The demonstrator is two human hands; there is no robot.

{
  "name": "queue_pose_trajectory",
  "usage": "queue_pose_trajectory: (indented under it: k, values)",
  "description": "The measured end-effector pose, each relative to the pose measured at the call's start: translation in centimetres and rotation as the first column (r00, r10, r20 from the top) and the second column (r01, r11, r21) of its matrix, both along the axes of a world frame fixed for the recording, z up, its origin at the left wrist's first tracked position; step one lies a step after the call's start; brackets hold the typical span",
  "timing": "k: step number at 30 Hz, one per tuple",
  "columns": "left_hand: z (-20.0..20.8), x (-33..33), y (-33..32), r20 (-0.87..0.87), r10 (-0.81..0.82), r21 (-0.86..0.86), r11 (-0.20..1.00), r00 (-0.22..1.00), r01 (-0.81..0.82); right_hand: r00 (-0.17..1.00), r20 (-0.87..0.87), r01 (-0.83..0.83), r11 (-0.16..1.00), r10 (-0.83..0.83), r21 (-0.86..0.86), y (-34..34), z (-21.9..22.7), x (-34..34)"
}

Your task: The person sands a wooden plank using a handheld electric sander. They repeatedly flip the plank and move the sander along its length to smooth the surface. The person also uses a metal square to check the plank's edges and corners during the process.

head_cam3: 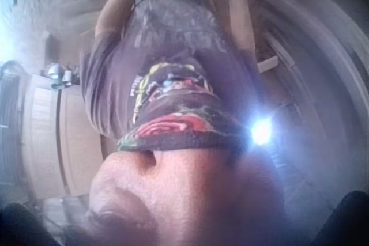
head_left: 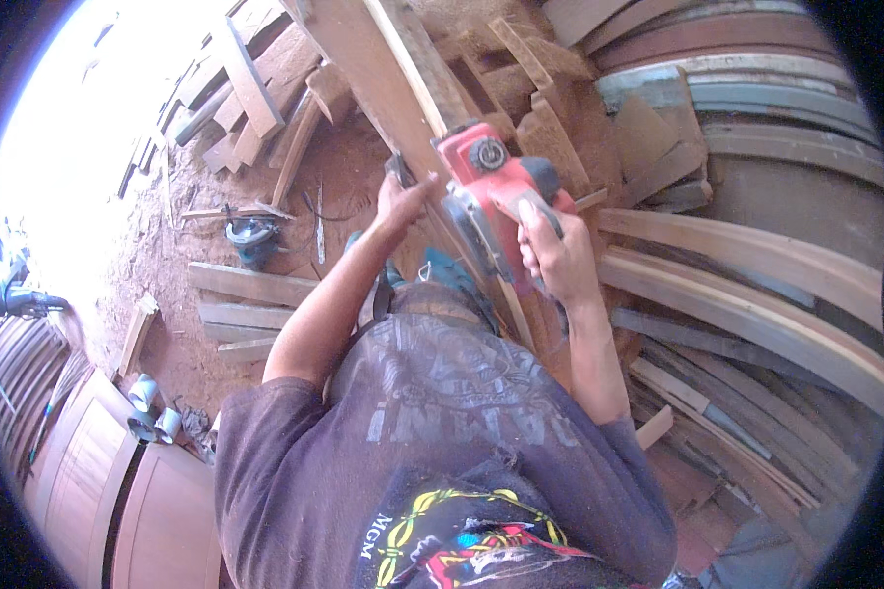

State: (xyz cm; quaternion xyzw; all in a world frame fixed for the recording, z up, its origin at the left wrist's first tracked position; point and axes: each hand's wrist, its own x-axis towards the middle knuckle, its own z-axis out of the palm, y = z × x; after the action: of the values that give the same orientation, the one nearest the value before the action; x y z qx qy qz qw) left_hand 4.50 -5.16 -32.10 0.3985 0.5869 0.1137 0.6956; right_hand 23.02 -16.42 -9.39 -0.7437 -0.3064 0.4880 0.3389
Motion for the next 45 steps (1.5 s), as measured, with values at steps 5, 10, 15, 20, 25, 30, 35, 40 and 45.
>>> queue_pose_trajectory:
  k: [5,10,15,20,25,30,35,40,45]
  values:
    - [-2.3,0.9,-1.1,0.100,0.038,0.074,0.996,0.994,-0.046,0.999,-0.052,-0.003,1.000,0.004,0.018,14.0,0.9,-1.0]
    - [-0.7,1.2,-0.9,0.066,0.079,0.058,0.995,0.995,-0.082,0.991,-0.037,-0.119,0.981,0.126,0.153,28.3,-0.5,-1.6]
    - [-4.1,1.7,-2.1,-0.081,0.073,0.161,0.985,0.994,-0.059,0.983,-0.030,-0.167,0.955,0.180,0.247,40.1,-1.6,-1.6]
    - [-2.0,1.6,-0.6,0.017,0.068,0.178,0.982,0.998,-0.070,0.986,-0.050,-0.148,0.969,0.161,0.199,36.4,-1.9,0.3]
    - [-1.0,1.3,-0.3,0.096,0.117,0.050,0.991,0.988,-0.122,0.980,0.038,-0.196,0.977,0.193,0.085,20.7,0.0,-1.0]
    - [-1.8,0.9,0.6,0.323,0.170,0.041,0.980,0.931,-0.194,0.998,-0.059,-0.025,0.999,0.023,-0.046,-0.2,1.2,1.7]
    - [-1.8,1.0,1.3,-0.085,0.103,0.297,0.952,0.991,-0.074,0.955,-0.034,0.290,0.952,-0.294,-0.103,-17.7,4.7,2.2]
    - [-1.3,1.9,1.2,-0.241,0.086,0.291,0.957,0.967,-0.012,0.862,0.104,0.508,0.845,-0.497,-0.168,-29.8,6.4,0.6]
    - [-5.0,1.7,3.7,-0.276,0.103,0.357,0.934,0.956,0.003,0.717,0.183,0.697,0.703,-0.673,-0.144,-32.7,6.0,-1.8]
